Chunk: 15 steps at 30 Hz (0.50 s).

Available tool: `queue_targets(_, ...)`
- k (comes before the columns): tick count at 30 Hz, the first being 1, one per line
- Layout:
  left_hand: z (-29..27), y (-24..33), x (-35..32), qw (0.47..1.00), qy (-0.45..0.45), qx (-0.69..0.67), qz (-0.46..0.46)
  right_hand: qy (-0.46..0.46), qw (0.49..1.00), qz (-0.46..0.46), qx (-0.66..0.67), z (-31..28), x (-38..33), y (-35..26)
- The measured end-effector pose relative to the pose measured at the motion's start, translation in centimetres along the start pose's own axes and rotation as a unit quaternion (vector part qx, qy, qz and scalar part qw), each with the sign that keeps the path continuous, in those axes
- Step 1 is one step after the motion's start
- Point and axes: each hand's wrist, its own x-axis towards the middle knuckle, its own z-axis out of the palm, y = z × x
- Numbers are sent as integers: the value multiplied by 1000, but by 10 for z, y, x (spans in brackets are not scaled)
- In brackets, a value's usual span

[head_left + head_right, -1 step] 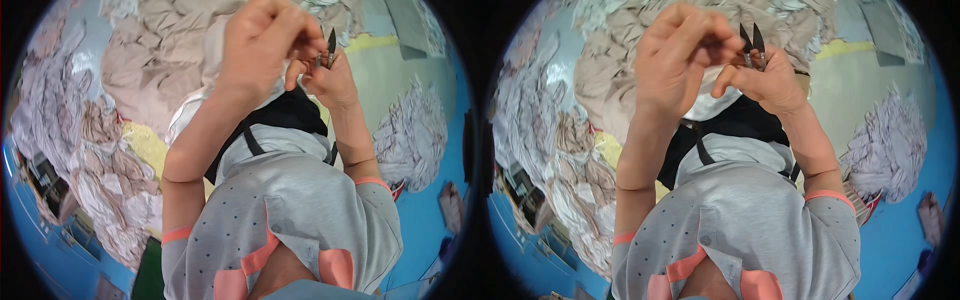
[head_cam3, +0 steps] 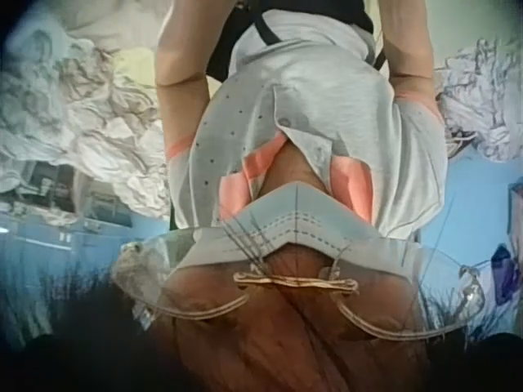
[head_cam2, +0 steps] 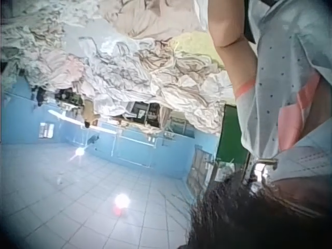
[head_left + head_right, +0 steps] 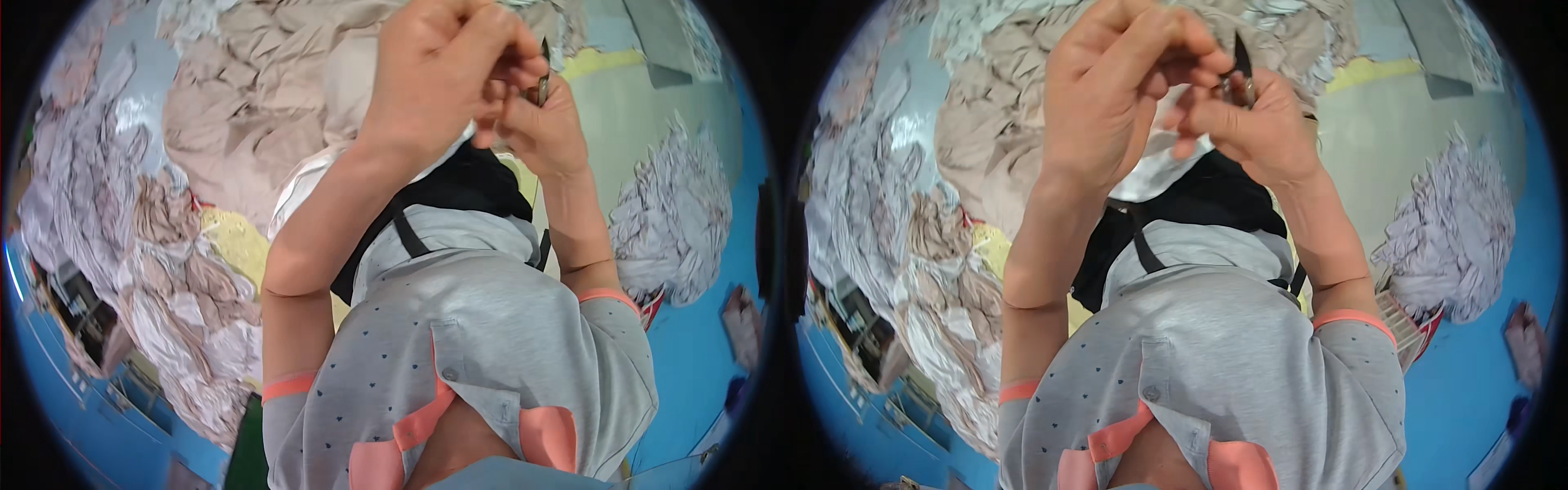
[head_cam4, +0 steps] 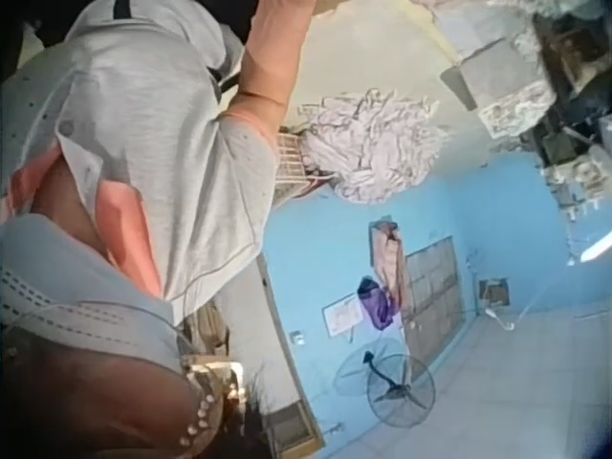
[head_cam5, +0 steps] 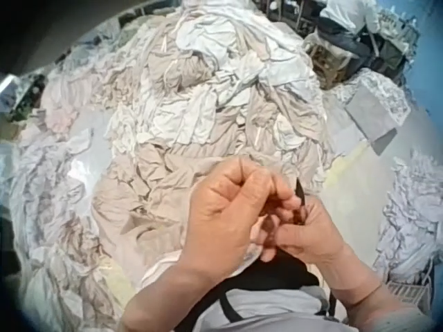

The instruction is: The person is inspecting pillowcases and using a small tool to trim loose threads in a factory setting.

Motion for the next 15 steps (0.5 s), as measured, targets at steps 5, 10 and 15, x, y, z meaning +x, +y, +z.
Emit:
queue_targets(5,45,-22,39,940,-183,235,165,177,972,-153,-28,-53,-55,-49)
queue_targets(10,28,-47,35,967,-114,210,-89,270,938,-219,8,-120,-130,-85)
queue_targets(15,-22,-92,8,704,-124,698,-34,364,894,-227,-130,-189,-171,-92)
